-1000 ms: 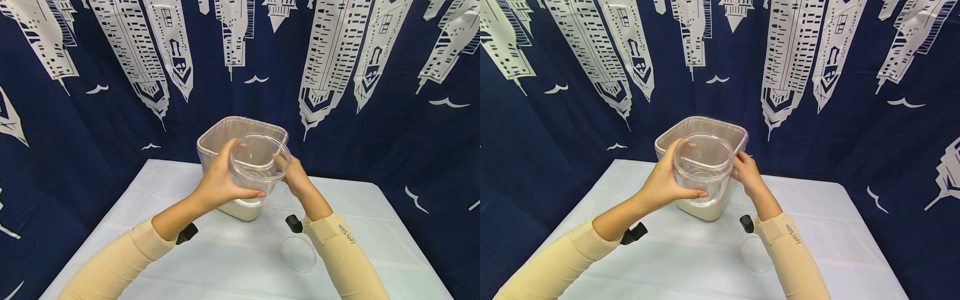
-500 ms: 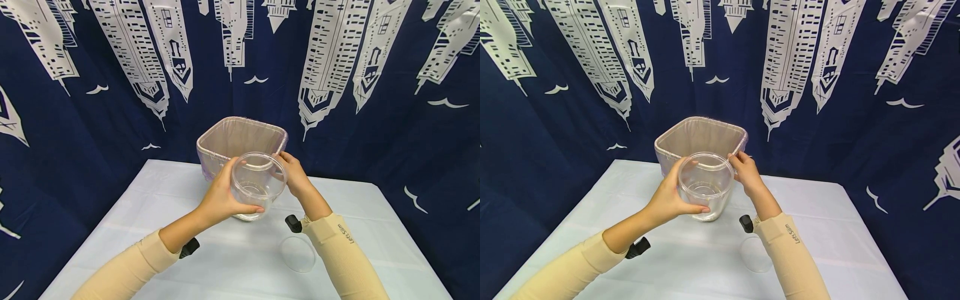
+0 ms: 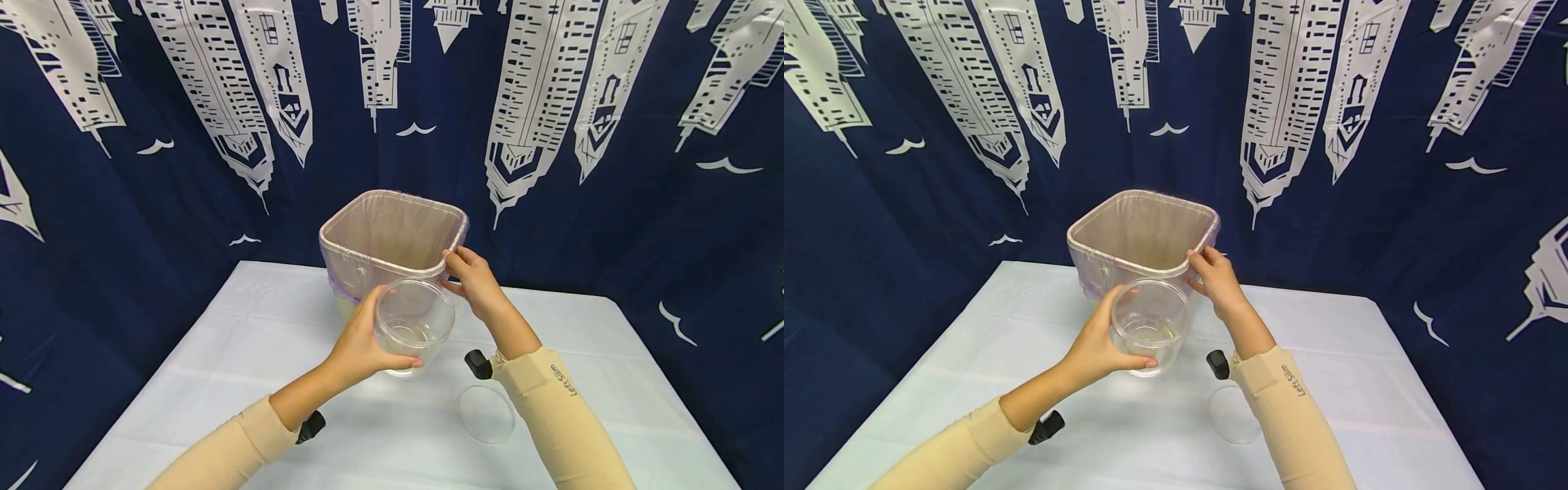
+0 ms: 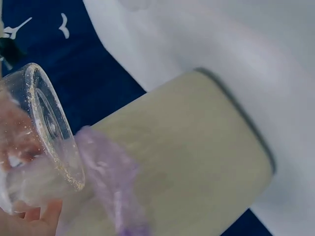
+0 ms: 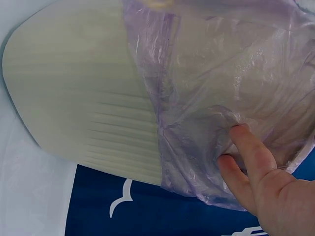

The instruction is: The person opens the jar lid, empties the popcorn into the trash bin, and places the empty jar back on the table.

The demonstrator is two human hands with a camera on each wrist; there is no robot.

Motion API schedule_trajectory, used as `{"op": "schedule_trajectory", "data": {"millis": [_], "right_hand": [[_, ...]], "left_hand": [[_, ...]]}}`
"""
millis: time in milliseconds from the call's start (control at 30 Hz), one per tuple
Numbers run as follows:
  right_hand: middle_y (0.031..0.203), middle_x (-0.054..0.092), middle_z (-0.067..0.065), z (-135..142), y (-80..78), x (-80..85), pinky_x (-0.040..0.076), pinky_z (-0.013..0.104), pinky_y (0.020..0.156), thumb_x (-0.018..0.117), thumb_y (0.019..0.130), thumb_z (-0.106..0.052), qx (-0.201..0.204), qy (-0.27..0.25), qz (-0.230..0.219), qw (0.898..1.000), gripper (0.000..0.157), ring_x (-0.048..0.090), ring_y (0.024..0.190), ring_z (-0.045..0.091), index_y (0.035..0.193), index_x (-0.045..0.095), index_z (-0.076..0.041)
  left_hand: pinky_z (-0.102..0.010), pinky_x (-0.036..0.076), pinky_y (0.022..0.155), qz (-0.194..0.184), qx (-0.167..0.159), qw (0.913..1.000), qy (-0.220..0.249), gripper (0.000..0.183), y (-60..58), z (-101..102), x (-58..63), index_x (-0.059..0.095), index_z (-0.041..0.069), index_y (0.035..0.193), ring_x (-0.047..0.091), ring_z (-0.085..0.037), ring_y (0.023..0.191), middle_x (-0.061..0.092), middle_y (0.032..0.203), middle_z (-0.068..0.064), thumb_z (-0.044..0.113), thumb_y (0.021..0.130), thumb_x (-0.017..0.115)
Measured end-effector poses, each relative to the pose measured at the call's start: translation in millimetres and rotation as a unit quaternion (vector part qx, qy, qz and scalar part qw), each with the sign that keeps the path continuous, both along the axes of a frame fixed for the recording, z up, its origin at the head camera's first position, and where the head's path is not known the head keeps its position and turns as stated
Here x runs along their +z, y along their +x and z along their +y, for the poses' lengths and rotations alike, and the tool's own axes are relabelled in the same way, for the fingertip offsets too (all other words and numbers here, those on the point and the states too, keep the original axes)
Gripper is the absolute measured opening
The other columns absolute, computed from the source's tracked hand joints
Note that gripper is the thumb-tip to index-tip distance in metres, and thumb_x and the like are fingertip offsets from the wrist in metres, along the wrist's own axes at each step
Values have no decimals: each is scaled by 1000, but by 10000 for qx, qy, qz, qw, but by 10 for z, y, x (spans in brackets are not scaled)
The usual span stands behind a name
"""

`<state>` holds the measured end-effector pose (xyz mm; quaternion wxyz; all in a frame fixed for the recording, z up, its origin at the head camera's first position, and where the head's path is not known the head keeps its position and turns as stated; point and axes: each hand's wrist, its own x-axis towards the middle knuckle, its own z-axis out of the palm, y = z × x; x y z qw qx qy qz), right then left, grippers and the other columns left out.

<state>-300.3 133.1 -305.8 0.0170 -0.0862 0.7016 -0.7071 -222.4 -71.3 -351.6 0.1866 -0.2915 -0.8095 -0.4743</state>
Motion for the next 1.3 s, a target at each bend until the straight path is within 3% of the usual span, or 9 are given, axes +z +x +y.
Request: {"op": "schedule_trajectory", "data": {"millis": [300,633,967,1300], "right_hand": [[117,44,14,1,3,9,41,38,89,43,94,-23,6,-32,-11,10000,48,42,112,28,132,32,5],[117,43,15,-1,13,8,40,39,91,43,95,-23,27,-40,-44,10000,49,40,115,29,132,32,5],[119,42,17,-5,16,5,39,39,90,43,94,-24,23,-49,-44,10000,49,40,115,30,132,32,5],[120,42,17,-10,16,4,39,40,91,43,95,-23,61,-68,-5,10000,50,40,115,30,134,30,5]], "left_hand": [[-38,39,88,-377,37,9993,58,105,-30,-9,-323,30,15,133,43,-19,109,45,121,-6,39,48,87],[-40,37,92,-670,217,9975,-89,106,-60,7,-649,28,7,132,42,-18,112,42,124,-5,41,50,86],[-46,35,93,-1081,309,9935,-193,111,-74,12,-864,24,1,134,38,-28,116,37,128,-15,40,50,85],[-45,33,95,-1255,232,9917,-165,113,-76,6,-1048,23,1,133,40,-29,117,38,128,-15,40,48,86]]}}
